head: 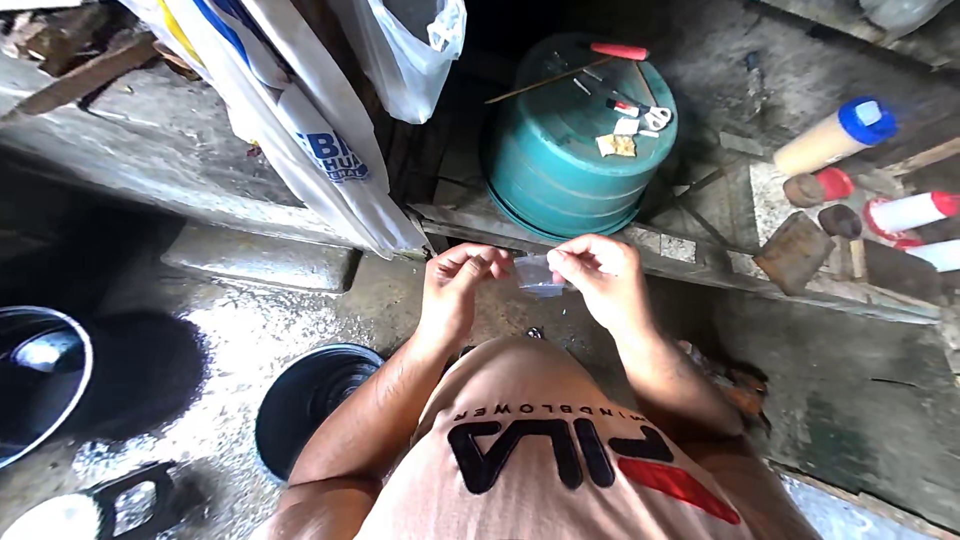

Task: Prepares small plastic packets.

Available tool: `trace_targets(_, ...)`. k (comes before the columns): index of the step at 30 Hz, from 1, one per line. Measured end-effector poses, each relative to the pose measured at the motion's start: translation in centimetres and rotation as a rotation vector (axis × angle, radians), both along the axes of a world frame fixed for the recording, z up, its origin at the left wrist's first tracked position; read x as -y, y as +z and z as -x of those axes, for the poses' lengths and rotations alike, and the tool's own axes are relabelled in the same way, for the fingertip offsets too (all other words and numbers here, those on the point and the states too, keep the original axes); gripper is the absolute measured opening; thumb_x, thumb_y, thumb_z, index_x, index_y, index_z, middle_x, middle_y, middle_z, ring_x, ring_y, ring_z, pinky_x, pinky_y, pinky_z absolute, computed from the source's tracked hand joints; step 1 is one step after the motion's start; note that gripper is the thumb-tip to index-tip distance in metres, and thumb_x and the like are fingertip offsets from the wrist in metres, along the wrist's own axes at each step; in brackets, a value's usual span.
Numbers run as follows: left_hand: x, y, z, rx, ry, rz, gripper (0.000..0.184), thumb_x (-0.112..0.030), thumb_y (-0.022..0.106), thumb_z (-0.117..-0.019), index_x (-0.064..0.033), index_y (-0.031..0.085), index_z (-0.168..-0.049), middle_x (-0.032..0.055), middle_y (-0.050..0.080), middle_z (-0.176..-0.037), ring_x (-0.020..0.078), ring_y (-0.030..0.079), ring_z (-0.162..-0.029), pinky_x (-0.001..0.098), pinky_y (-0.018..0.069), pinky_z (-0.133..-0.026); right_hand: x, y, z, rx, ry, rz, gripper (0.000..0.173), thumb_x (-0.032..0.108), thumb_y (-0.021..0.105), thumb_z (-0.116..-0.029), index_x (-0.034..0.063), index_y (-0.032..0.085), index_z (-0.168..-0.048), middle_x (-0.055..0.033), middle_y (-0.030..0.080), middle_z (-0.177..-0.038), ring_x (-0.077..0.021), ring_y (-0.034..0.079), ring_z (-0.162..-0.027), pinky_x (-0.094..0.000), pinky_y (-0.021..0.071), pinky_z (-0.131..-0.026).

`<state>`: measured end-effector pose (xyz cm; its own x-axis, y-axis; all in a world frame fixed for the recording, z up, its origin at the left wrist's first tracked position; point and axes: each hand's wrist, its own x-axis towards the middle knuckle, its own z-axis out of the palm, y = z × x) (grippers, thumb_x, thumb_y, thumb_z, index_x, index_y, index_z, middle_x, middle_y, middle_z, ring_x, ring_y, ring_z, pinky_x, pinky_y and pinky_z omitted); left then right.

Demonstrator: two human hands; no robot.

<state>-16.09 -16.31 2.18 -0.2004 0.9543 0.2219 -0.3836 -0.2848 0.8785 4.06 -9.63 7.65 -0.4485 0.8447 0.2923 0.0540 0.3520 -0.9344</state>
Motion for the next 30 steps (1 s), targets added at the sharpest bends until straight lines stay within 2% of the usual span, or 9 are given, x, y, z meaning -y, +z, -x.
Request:
trace_targets(3,-0.2,0.5,-0.2,-0.102,-0.066,-0.048,0.024,-0.021,0.067,-0.0982,-0.0066,0.071,-0.118,0.0051,0.072,-0.111,0.0167,0.069,-0.099,0.0367,0.059,-0.091,0.0,0.2,-0.5,0.004,0.007,-0.047,0.005,0.005,0.07,-0.0946,0.0001,0.072,-0.094,-0.0051,0.072,-0.081,-0.011,0.069,-0.068,-0.0254,0.0609,-0.062)
trace_targets(6,-0.7,1.4,-1.4,-0.162,-0.113,-0.094,0.025,-0.015,0.077,-0.0904,-0.0035,0.072,-0.112,0.0058,0.071,-0.108,0.0148,0.069,-0.094,0.032,0.0606,-0.084,0.2,0.5,-0.5,0.017,0.036,-0.096,0.004,0.003,0.071,-0.0935,-0.001,0.072,-0.094,-0.0047,0.072,-0.081,-0.0092,0.068,-0.067,-0.0242,0.0608,-0.061)
trace_targets(9,-0.9,1.8,-2.2,-0.155,-0.143,-0.095,0.011,-0.006,0.074,-0.0911,-0.0012,0.074,-0.102,0.0066,0.073,-0.097,0.0137,0.07,-0.086,0.0312,0.0612,-0.079,0.4,0.5,-0.7,0.01,0.054,-0.136,0.004,0.002,0.071,-0.0931,-0.0014,0.071,-0.094,-0.0045,0.072,-0.082,-0.0082,0.068,-0.068,-0.0232,0.0604,-0.062)
trace_targets(13,-0.8,1.8,-2.3,-0.13,-0.138,-0.055,0.005,-0.006,0.071,-0.0934,-0.0045,0.075,-0.096,0.0038,0.074,-0.094,0.0107,0.069,-0.084,0.0293,0.0601,-0.078,0.5,0.5,-1.3,0.018,0.038,-0.136,0.004,0.003,0.071,-0.0928,-0.0009,0.072,-0.094,-0.0041,0.073,-0.083,-0.009,0.07,-0.07,-0.025,0.0622,-0.065)
trace_targets(16,-0.7,1.5,-2.3,-0.081,-0.152,-0.053,0.008,-0.008,0.071,-0.0947,-0.0043,0.076,-0.099,0.0059,0.075,-0.099,0.0145,0.071,-0.091,0.034,0.0608,-0.085,0.6,0.3,-1.6,-0.012,0.032,-0.123,0.004,0.003,0.071,-0.0932,-0.0012,0.072,-0.095,-0.0045,0.073,-0.084,-0.0097,0.07,-0.071,-0.0255,0.0621,-0.066)
trace_targets(21,-0.6,1.4,-2.4,-0.104,-0.099,-0.021,0.007,-0.007,0.074,-0.0919,-0.0044,0.077,-0.098,0.0055,0.075,-0.095,0.0134,0.071,-0.086,0.0328,0.0609,-0.082,0.6,-0.1,-2.1,-0.031,0.011,-0.106,0.005,0.004,0.071,-0.0935,-0.0011,0.072,-0.096,-0.0051,0.072,-0.083,-0.0108,0.069,-0.071,-0.0263,0.0618,-0.065)
trace_targets(26,-0.6,1.4,-2.1,-0.132,-0.073,-0.038,0.008,-0.009,0.071,-0.0946,-0.0038,0.076,-0.099,0.0061,0.075,-0.097,0.0145,0.072,-0.089,0.0339,0.0607,-0.085,0.5,-0.7,-2.1,-0.038,-0.021,-0.097,0.007,0.006,0.071,-0.0944,-0.0003,0.073,-0.095,-0.0052,0.073,-0.082,-0.0105,0.068,-0.068,-0.0253,0.0602,-0.062)
trace_targets(28,-0.9,1.2,-2.3,-0.076,-0.099,-0.044,0.01,-0.011,0.07,-0.0961,-0.0063,0.075,-0.103,0.0045,0.075,-0.099,0.0142,0.071,-0.093,0.0346,0.0596,-0.088,0.5,-0.9,-1.9,-0.065,-0.041,-0.072,0.006,0.006,0.07,-0.0948,0.0001,0.073,-0.096,-0.0048,0.072,-0.082,-0.0101,0.068,-0.068,-0.0248,0.0596,-0.063)
trace_targets(30,-1.1,0.6,-2.8,0.039,-0.166,-0.04,0.02,-0.015,0.071,-0.0952,-0.0107,0.069,-0.114,0.004,0.073,-0.104,0.0151,0.07,-0.098,0.0358,0.0581,-0.091,0.4,-1.0,-1.8,-0.095,-0.08,-0.054,0.006,0.007,0.069,-0.096,0.0014,0.072,-0.097,-0.0038,0.072,-0.082,-0.0095,0.068,-0.069,-0.0242,0.0594,-0.063)
